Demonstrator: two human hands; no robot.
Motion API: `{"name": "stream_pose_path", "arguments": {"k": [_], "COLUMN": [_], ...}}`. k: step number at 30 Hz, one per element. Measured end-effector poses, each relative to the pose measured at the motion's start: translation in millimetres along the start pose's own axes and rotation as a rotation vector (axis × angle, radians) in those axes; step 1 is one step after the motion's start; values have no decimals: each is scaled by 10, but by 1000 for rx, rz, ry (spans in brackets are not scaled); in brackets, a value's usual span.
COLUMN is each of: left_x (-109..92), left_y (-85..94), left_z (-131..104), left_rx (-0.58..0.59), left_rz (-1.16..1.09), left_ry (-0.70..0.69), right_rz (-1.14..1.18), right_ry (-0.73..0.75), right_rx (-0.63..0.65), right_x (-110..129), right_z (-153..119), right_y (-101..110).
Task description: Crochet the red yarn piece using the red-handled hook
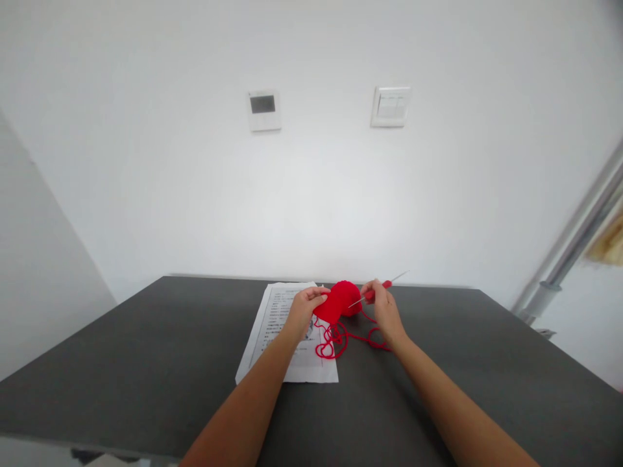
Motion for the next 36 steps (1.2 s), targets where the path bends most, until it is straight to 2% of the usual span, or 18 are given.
{"name": "stream_pose_path", "arguments": {"k": [5,8,12,15,19,25,29,32,36], "left_x": [25,14,4,21,32,-37,-97,-134,-162], "left_y": [67,133,200,216,220,231,217,189,168], "left_z": [-12,15,31,16,-8,4,-5,-38,-84], "left_rx": [-51,-90,-115,-132,-80,-56,-36,60,209], "left_rz": [10,41,67,95,111,124,54,8,-10], "left_ry": [6,-6,-20,-25,-5,-35,-40,-3,75], "right_rz": [225,222,81,-16,5,243,361,404,421], "right_ry": [-29,-50,115,222,153,-60,-129,-131,-62], "right_rx": [145,218,188,221,275,289,310,336,386], "right_x": [117,54,-83,-114,-71,-84,-155,-180,-171], "right_z": [-2,-74,-190,-268,-330,-333,-337,-351,-377], "right_y": [-195,-368,-495,-537,-560,-467,-430,-432,-429]}}
Point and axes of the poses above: each hand's wrist, its own z-axis towards the middle knuckle, its own y-axis out of the back of the hand, x = y × z, the point moved 1 cm from there along z, towards the middle knuckle, and after that the axes turned 11 degrees about -y, right-handed, at the moved point
